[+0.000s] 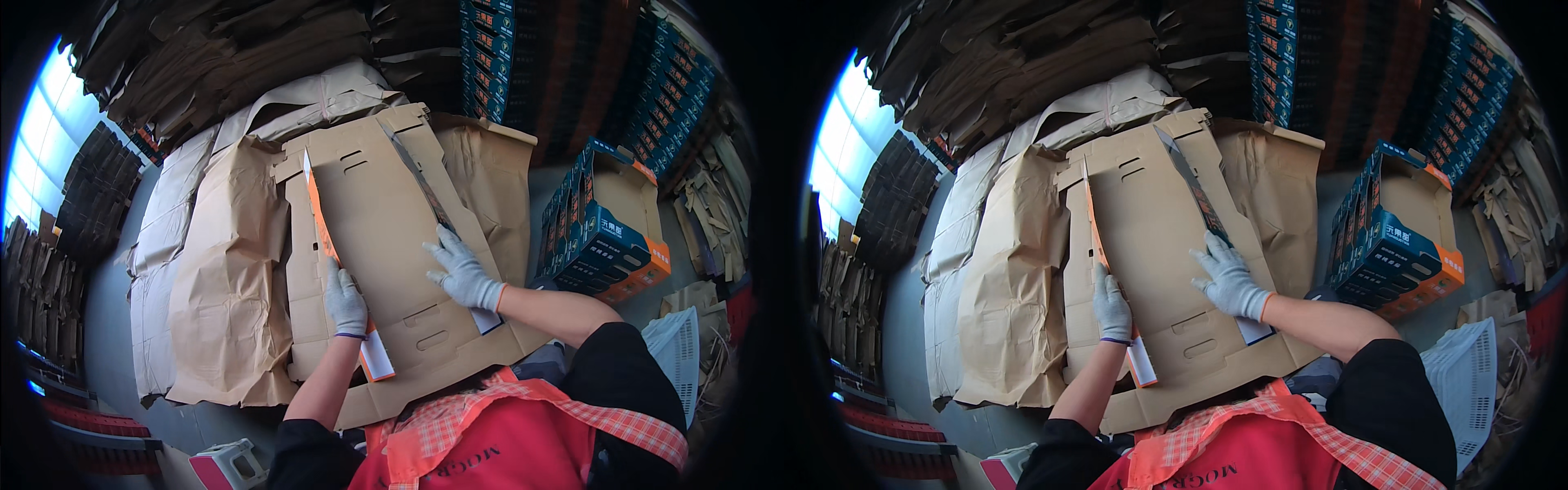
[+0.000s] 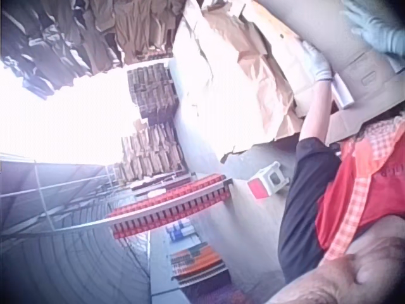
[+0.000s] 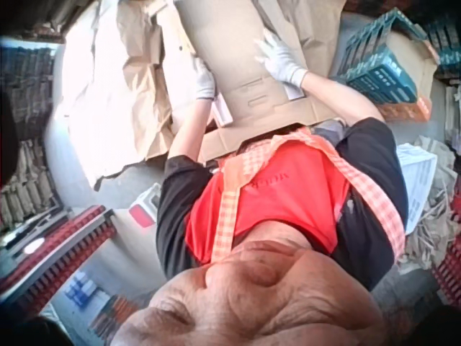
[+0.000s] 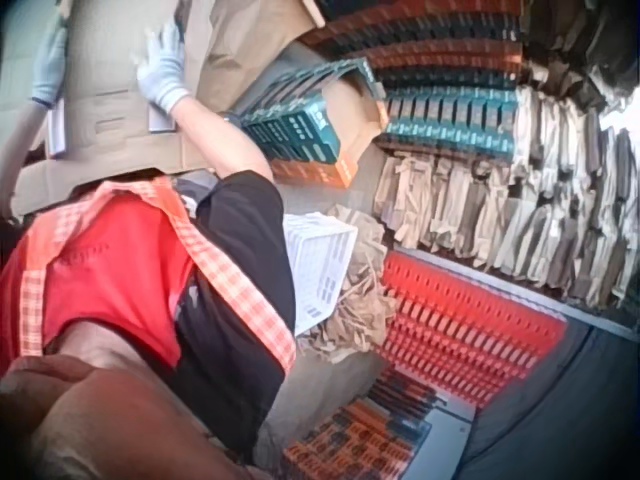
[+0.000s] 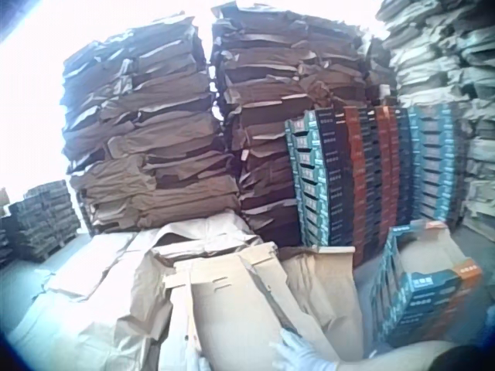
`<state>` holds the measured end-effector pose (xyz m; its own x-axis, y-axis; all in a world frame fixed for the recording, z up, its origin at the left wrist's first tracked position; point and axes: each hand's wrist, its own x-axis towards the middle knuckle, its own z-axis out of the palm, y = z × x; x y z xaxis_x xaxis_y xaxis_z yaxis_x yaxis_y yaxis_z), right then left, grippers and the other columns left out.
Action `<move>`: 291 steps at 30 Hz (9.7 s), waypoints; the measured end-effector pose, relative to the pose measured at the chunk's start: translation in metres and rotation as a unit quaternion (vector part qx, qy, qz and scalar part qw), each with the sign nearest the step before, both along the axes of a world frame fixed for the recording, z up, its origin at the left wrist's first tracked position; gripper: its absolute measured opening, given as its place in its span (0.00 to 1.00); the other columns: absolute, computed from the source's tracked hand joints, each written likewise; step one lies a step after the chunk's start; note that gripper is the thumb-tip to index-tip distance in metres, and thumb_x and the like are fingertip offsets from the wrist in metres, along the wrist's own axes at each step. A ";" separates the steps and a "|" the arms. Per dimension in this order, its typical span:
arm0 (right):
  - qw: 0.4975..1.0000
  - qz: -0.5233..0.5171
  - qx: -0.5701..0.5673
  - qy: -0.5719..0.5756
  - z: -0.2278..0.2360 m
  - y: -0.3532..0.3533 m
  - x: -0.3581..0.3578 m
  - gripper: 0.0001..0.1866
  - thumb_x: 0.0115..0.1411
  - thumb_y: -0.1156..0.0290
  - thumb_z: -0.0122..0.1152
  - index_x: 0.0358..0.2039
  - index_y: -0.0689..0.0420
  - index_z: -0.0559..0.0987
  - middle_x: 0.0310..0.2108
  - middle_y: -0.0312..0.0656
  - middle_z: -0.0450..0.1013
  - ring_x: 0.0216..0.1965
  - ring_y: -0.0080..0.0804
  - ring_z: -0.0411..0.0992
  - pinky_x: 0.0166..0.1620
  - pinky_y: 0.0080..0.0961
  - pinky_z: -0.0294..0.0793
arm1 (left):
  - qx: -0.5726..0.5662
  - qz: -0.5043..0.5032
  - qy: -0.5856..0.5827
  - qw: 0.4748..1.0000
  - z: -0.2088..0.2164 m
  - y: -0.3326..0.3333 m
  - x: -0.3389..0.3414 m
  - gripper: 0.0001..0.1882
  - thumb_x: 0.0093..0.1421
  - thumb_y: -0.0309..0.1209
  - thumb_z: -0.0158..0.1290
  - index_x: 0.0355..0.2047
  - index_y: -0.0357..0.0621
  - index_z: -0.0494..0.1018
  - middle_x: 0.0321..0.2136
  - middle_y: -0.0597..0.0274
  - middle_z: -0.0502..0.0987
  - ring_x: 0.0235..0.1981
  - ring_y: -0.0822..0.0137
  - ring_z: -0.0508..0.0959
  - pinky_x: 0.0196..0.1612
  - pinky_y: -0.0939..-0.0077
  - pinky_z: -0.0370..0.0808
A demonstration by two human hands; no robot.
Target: The person assembles flat cardboard sheets into small rectangular boxes by folding and interlocking the tabs. They repeatedly pick up a sheet, fold the sides, and secure the flaps, then place the finished box on a growing stack to the right.
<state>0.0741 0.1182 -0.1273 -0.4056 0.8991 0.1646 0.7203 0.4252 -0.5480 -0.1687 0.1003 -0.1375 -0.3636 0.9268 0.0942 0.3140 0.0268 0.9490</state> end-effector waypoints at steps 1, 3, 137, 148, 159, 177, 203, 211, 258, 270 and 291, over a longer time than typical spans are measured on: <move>0.985 0.022 -0.039 0.167 0.006 0.013 0.030 0.27 0.60 0.67 0.56 0.61 0.55 0.66 0.65 0.54 0.55 0.66 0.47 0.54 0.65 0.35 0.54 | 0.070 -0.032 0.061 0.995 0.000 -0.012 -0.032 0.38 0.59 0.37 0.53 0.65 0.37 0.51 0.62 0.45 0.59 0.62 0.48 0.61 0.64 0.59 0.57; 0.980 -0.004 0.187 0.068 0.026 0.029 0.104 0.22 0.57 0.76 0.54 0.54 0.56 0.72 0.58 0.49 0.66 0.60 0.47 0.62 0.63 0.37 0.60 | 0.193 -0.106 0.327 0.919 0.003 -0.042 -0.095 0.33 0.56 0.35 0.55 0.61 0.41 0.59 0.58 0.47 0.66 0.58 0.50 0.67 0.60 0.61 0.63; 0.902 0.360 0.217 -0.098 0.230 -0.032 -0.045 0.13 0.51 0.65 0.58 0.35 0.57 0.78 0.27 0.46 0.76 0.32 0.42 0.76 0.37 0.35 0.75 | 0.146 -0.423 0.017 0.894 0.129 -0.100 0.141 0.52 0.45 0.38 0.69 0.63 0.41 0.48 0.59 0.51 0.60 0.60 0.56 0.64 0.62 0.63 0.61; 0.990 0.122 0.065 0.011 0.251 0.057 -0.092 0.19 0.55 0.68 0.62 0.45 0.59 0.71 0.35 0.46 0.76 0.37 0.35 0.77 0.42 0.28 0.78 | 0.183 -0.338 -0.089 0.919 0.118 -0.119 0.112 0.63 0.50 0.31 0.65 0.65 0.38 0.22 0.60 0.46 0.59 0.60 0.57 0.65 0.63 0.64 0.59; 0.929 0.108 0.127 -0.329 0.100 0.106 0.037 0.17 0.50 0.76 0.56 0.42 0.48 0.75 0.28 0.45 0.77 0.28 0.48 0.75 0.36 0.38 0.73 | 0.186 -0.310 0.240 0.901 0.216 -0.198 -0.032 0.26 0.52 0.23 0.55 0.53 0.36 0.70 0.50 0.49 0.75 0.54 0.51 0.73 0.59 0.57 0.66; 0.968 0.055 0.245 0.001 0.094 0.000 0.090 0.17 0.55 0.54 0.62 0.40 0.50 0.78 0.29 0.41 0.76 0.30 0.41 0.76 0.33 0.32 0.74 | 0.124 -0.231 0.521 0.812 0.126 -0.012 -0.032 0.19 0.57 0.51 0.54 0.25 0.47 0.73 0.19 0.52 0.76 0.23 0.52 0.78 0.26 0.57 0.73; 0.749 -0.131 -0.423 0.493 0.014 0.009 0.077 0.39 0.49 0.81 0.51 0.65 0.58 0.59 0.53 0.47 0.69 0.49 0.34 0.70 0.51 0.19 0.69 | 0.019 0.029 -0.468 0.883 -0.011 -0.110 -0.010 0.38 0.58 0.29 0.46 0.69 0.51 0.47 0.60 0.60 0.64 0.54 0.62 0.70 0.57 0.64 0.69; 0.994 0.093 -0.035 0.048 0.270 -0.025 0.030 0.41 0.40 0.73 0.58 0.61 0.58 0.63 0.47 0.54 0.70 0.42 0.38 0.75 0.44 0.28 0.76 | -0.074 -0.127 -0.777 0.612 -0.030 -0.126 0.098 0.19 0.59 0.38 0.42 0.45 0.39 0.70 0.45 0.48 0.75 0.48 0.49 0.75 0.56 0.51 0.70; 0.949 0.041 -0.134 0.284 0.191 0.061 0.067 0.25 0.50 0.60 0.68 0.45 0.63 0.79 0.41 0.46 0.77 0.38 0.32 0.77 0.44 0.26 0.78 | 0.185 -0.257 0.353 0.880 0.155 -0.185 -0.038 0.72 0.32 0.78 0.54 0.69 0.46 0.41 0.65 0.36 0.50 0.65 0.37 0.53 0.63 0.43 0.51; 0.882 -0.121 -0.047 0.453 0.113 0.023 0.093 0.15 0.65 0.63 0.52 0.42 0.61 0.78 0.33 0.43 0.77 0.37 0.29 0.76 0.44 0.26 0.75 | 0.376 -0.270 0.326 0.824 0.190 -0.084 0.131 0.42 0.41 0.44 0.68 0.54 0.35 0.67 0.53 0.42 0.69 0.47 0.43 0.73 0.51 0.54 0.71; 0.943 0.257 0.130 -0.169 0.243 -0.034 -0.018 0.07 0.50 0.66 0.58 0.25 0.56 0.76 0.23 0.47 0.74 0.28 0.42 0.75 0.34 0.36 0.74 | 0.133 -0.350 0.030 0.927 0.123 -0.096 0.170 0.55 0.41 0.37 0.71 0.60 0.40 0.44 0.57 0.49 0.58 0.58 0.58 0.65 0.60 0.61 0.63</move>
<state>0.0564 0.0838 0.1154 -0.8456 0.5161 0.1364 0.4967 0.8543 -0.1530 0.0012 0.0043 -0.0140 0.3318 0.8745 0.3537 0.2176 -0.4358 0.8734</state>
